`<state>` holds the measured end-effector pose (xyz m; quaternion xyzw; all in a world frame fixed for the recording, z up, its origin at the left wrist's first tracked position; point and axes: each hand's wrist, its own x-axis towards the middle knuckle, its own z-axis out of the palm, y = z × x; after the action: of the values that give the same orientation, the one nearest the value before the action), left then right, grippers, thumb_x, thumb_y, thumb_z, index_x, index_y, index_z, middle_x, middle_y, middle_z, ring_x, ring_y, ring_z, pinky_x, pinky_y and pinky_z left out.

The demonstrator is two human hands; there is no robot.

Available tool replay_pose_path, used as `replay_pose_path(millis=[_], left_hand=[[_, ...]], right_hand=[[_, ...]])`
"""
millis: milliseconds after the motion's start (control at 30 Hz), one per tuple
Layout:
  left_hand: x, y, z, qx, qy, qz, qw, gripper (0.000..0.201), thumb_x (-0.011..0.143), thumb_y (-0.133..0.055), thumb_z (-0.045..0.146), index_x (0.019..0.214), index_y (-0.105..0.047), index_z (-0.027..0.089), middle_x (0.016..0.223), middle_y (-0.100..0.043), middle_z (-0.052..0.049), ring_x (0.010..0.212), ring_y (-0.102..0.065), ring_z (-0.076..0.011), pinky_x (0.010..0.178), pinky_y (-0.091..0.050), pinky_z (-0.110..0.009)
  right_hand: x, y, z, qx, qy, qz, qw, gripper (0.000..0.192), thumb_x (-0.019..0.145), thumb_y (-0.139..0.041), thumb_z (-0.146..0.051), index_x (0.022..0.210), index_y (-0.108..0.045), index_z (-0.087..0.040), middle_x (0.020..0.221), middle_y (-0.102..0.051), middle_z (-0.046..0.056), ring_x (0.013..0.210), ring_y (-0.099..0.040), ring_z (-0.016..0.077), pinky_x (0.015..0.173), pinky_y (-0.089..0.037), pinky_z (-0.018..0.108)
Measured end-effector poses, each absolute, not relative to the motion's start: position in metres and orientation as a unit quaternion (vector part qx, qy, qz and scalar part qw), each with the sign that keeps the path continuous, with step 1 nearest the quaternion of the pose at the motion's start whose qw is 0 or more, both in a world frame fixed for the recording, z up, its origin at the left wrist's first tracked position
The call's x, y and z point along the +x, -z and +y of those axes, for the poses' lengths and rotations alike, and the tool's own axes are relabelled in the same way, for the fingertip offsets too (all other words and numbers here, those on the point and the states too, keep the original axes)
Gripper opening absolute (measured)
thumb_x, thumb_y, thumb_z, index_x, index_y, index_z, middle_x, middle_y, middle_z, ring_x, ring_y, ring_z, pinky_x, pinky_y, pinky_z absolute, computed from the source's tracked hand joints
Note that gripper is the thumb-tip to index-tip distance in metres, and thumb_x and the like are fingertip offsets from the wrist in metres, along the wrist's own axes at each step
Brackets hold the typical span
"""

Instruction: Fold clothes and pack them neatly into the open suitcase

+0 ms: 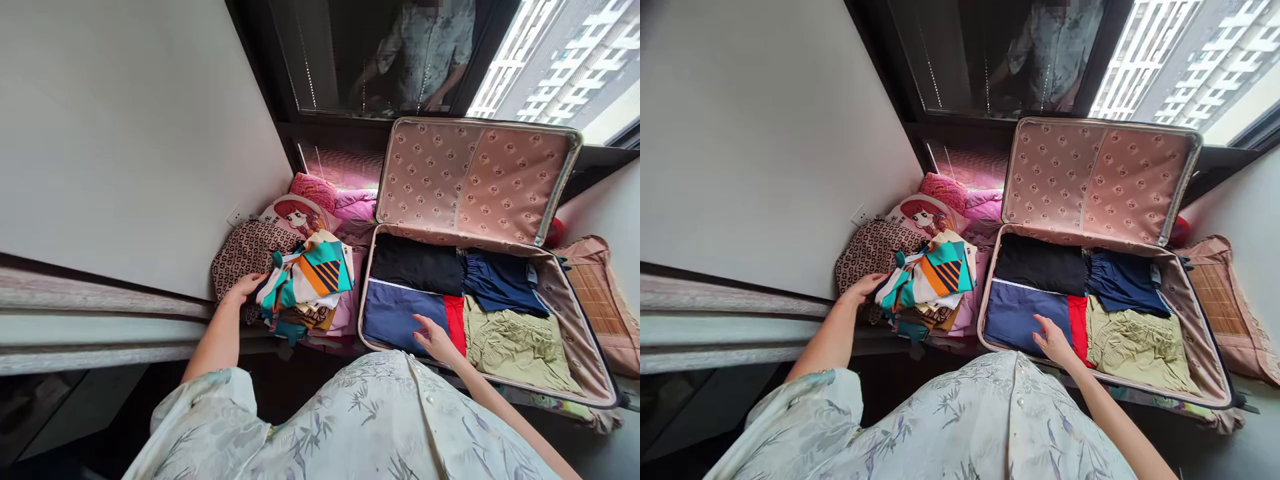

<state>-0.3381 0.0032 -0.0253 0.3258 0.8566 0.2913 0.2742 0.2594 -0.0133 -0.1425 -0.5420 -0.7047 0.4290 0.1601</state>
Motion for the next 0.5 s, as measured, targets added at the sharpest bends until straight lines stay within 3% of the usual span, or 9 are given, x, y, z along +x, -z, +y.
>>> replay_pose_path(millis=[67,167,300,400,500], left_hand=[[-0.351,0.022,0.0,0.296,-0.25,0.887,0.254,0.035,0.078,-0.075,0.04,0.1,-0.07,0.014,0.085,-0.074,-0.01,0.092,-0.071,-0.0305,0.086,-0.057,-0.047],[-0.345,0.019,-0.001,0.314,-0.212,0.918,0.117,0.033,0.083,-0.064,0.026,0.112,-0.068,0.011,0.109,-0.071,-0.018,0.116,-0.063,-0.0351,0.103,-0.048,-0.054],[-0.279,0.012,0.003,0.468,-0.234,0.852,-0.017,0.036,0.088,-0.057,0.025,0.12,-0.068,0.015,0.138,-0.057,-0.019,0.136,-0.048,-0.036,0.116,-0.035,-0.058],[-0.196,0.014,0.008,0.577,-0.28,0.767,0.02,0.032,0.092,-0.054,0.026,0.119,-0.069,0.018,0.139,-0.056,-0.016,0.135,-0.05,-0.0323,0.118,-0.037,-0.052],[-0.105,0.034,0.011,0.672,-0.285,0.662,0.169,0.031,0.094,-0.05,0.024,0.12,-0.067,0.021,0.127,-0.064,-0.012,0.128,-0.058,-0.0254,0.116,-0.042,-0.042]], right_hand=[[0.27,0.145,-0.016,-0.556,-0.427,-0.696,0.154,0.053,0.085,-0.057,-0.043,0.133,-0.061,-0.019,0.124,-0.068,0.015,0.087,-0.072,0.0219,0.08,-0.06,0.039],[0.284,0.146,-0.021,-0.581,-0.419,-0.685,0.132,0.05,0.086,-0.058,-0.037,0.132,-0.062,-0.019,0.123,-0.069,0.014,0.088,-0.072,0.0213,0.08,-0.059,0.036],[0.297,0.146,-0.022,-0.631,-0.381,-0.672,0.077,0.046,0.086,-0.059,-0.028,0.131,-0.064,-0.019,0.118,-0.072,0.012,0.092,-0.071,0.0193,0.088,-0.057,0.034],[0.308,0.15,-0.016,-0.685,-0.34,-0.643,0.036,0.046,0.086,-0.06,-0.023,0.131,-0.063,-0.018,0.118,-0.072,0.012,0.095,-0.07,0.0198,0.092,-0.053,0.034],[0.321,0.159,-0.007,-0.721,-0.314,-0.617,0.014,0.044,0.085,-0.06,-0.021,0.129,-0.063,-0.013,0.116,-0.071,0.016,0.101,-0.068,0.0239,0.095,-0.05,0.037]])
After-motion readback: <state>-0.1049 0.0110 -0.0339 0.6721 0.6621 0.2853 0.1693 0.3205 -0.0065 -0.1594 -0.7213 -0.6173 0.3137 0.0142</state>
